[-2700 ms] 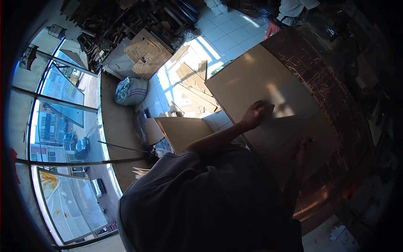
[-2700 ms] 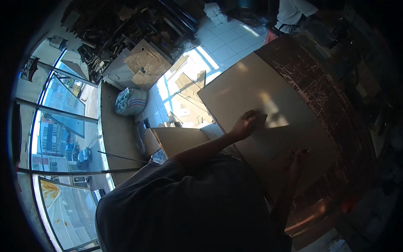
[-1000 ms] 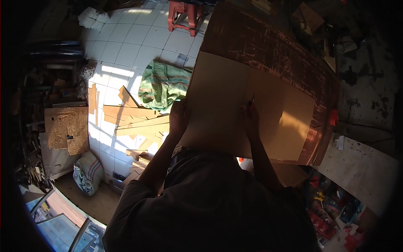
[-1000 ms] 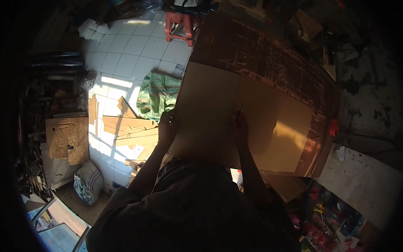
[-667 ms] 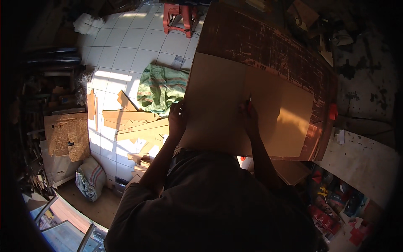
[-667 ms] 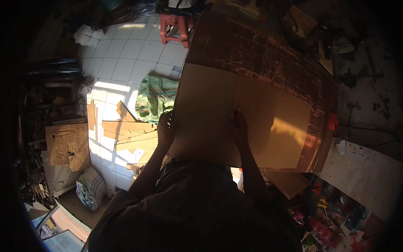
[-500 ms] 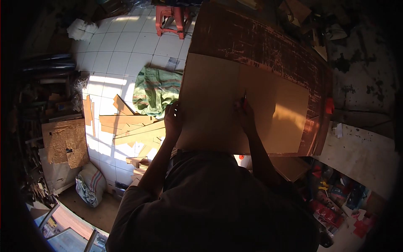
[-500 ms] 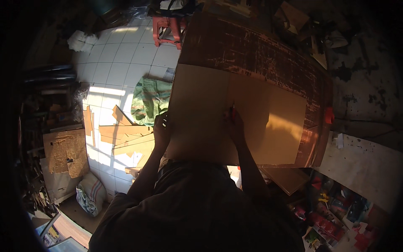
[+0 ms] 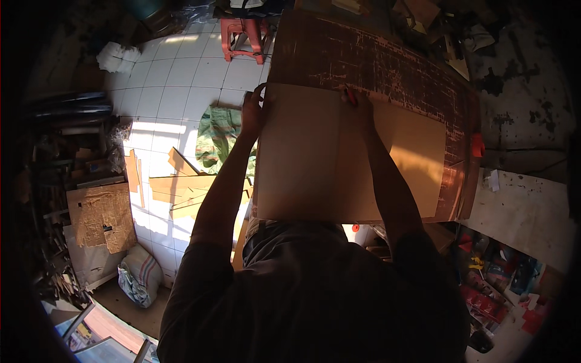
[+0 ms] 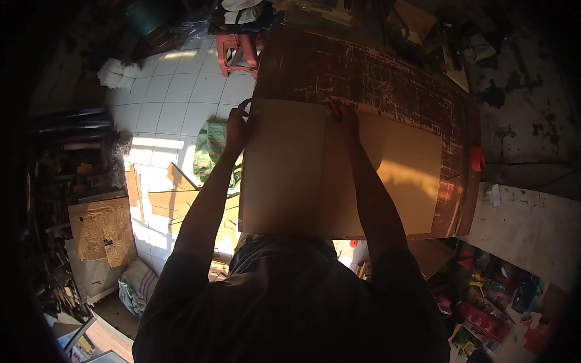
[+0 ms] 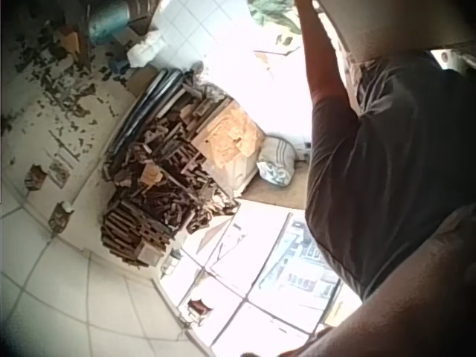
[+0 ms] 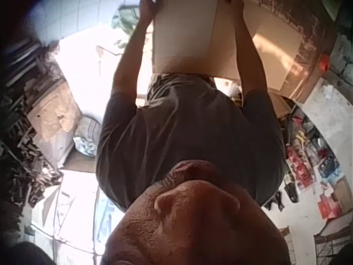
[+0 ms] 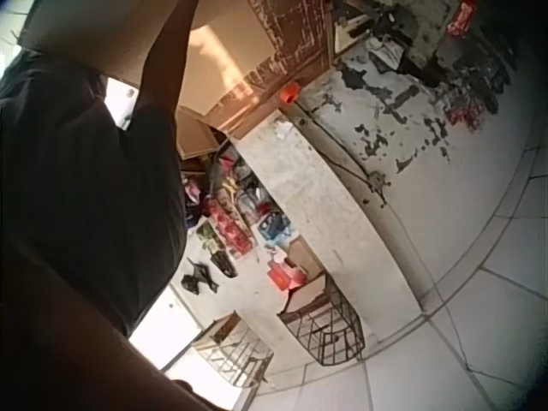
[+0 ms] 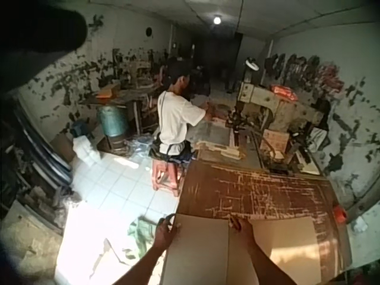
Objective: The person cuts a fiberboard with a utility knife and a ruler on a wooden workbench. They align the ruler, make multiple cuts, move the ruler aside, and use a smaller rectangular board as a guide to cut another section of the larger board.
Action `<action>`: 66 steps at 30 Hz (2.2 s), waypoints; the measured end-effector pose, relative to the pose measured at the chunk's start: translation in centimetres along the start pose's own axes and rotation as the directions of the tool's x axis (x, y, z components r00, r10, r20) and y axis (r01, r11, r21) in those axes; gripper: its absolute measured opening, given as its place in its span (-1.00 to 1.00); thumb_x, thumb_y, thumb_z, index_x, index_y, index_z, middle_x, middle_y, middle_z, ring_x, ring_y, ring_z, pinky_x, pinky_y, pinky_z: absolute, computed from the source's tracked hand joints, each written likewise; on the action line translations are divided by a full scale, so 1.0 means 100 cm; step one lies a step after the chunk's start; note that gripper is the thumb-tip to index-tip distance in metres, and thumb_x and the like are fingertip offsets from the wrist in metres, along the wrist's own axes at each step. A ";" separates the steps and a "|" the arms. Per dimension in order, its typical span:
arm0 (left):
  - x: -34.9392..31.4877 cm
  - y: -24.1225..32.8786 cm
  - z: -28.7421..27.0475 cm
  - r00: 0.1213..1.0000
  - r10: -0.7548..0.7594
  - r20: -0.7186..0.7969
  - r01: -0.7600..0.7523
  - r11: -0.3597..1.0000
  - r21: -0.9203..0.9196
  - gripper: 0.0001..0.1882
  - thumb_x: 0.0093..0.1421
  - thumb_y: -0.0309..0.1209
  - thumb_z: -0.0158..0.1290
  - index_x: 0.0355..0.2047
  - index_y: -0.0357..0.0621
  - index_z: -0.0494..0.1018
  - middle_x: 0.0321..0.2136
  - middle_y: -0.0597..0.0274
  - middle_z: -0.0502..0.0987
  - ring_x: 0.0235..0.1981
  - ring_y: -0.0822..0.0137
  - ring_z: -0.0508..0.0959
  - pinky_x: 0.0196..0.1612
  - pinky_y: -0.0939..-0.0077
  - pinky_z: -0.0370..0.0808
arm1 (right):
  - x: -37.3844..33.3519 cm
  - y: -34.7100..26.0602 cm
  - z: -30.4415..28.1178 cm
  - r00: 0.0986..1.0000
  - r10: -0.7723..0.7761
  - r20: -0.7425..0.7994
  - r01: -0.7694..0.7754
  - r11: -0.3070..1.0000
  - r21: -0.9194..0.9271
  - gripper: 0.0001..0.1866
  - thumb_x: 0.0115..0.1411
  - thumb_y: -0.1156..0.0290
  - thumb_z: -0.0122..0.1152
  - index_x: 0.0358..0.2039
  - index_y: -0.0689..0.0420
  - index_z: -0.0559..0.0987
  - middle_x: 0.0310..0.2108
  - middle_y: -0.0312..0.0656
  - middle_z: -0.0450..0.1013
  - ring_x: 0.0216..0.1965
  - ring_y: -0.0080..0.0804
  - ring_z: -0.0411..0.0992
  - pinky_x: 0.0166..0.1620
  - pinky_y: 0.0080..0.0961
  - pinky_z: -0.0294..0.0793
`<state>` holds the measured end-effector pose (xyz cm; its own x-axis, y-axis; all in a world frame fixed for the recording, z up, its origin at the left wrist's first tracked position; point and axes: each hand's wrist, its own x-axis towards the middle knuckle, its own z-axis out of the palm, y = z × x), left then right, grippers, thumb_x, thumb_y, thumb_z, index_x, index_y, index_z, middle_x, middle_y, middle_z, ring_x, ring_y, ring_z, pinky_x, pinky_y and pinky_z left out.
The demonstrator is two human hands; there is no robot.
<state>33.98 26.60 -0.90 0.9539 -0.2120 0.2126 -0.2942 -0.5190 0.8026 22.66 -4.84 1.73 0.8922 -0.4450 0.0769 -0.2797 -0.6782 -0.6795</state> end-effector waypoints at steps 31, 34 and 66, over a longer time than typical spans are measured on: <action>0.027 -0.016 0.023 0.967 -0.150 0.207 0.176 0.977 -0.116 -0.57 0.23 -0.13 0.23 0.06 0.13 0.43 -0.27 0.04 0.63 -0.19 0.03 0.64 -0.10 0.13 0.54 | 0.036 0.016 0.024 0.981 0.098 0.167 -0.120 0.985 0.127 -0.67 0.19 0.31 0.32 -0.06 0.16 0.61 -0.17 -0.21 0.62 -0.09 -0.37 0.58 0.04 -0.38 0.47; 0.023 -0.011 0.024 0.986 -0.108 0.129 0.108 0.994 0.009 -0.54 0.20 -0.10 0.25 0.07 0.15 0.43 -0.21 0.05 0.60 -0.15 0.02 0.62 -0.07 0.08 0.53 | 0.036 0.014 0.023 0.981 0.105 0.161 -0.127 0.983 0.133 -0.67 0.20 0.31 0.32 -0.05 0.16 0.61 -0.16 -0.20 0.61 -0.08 -0.36 0.58 0.04 -0.37 0.48; -0.134 0.079 0.042 0.855 0.221 0.469 -0.458 0.745 0.485 -0.32 0.43 0.10 -0.27 0.45 0.09 0.11 0.50 0.01 -0.09 0.51 -0.04 -0.11 0.48 -0.19 -0.19 | -0.150 -0.039 -0.082 0.881 0.444 0.161 -0.454 0.701 0.551 -0.70 0.43 0.04 0.08 -0.12 0.02 0.47 -0.55 -0.46 0.27 -0.66 -0.75 0.23 -0.66 -0.70 0.22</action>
<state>18.62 21.87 0.29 0.7226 -0.6844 0.0972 -0.6854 -0.6908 0.2302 7.50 -0.34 9.18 0.7193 -0.5990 -0.3519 -0.4058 0.0488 -0.9126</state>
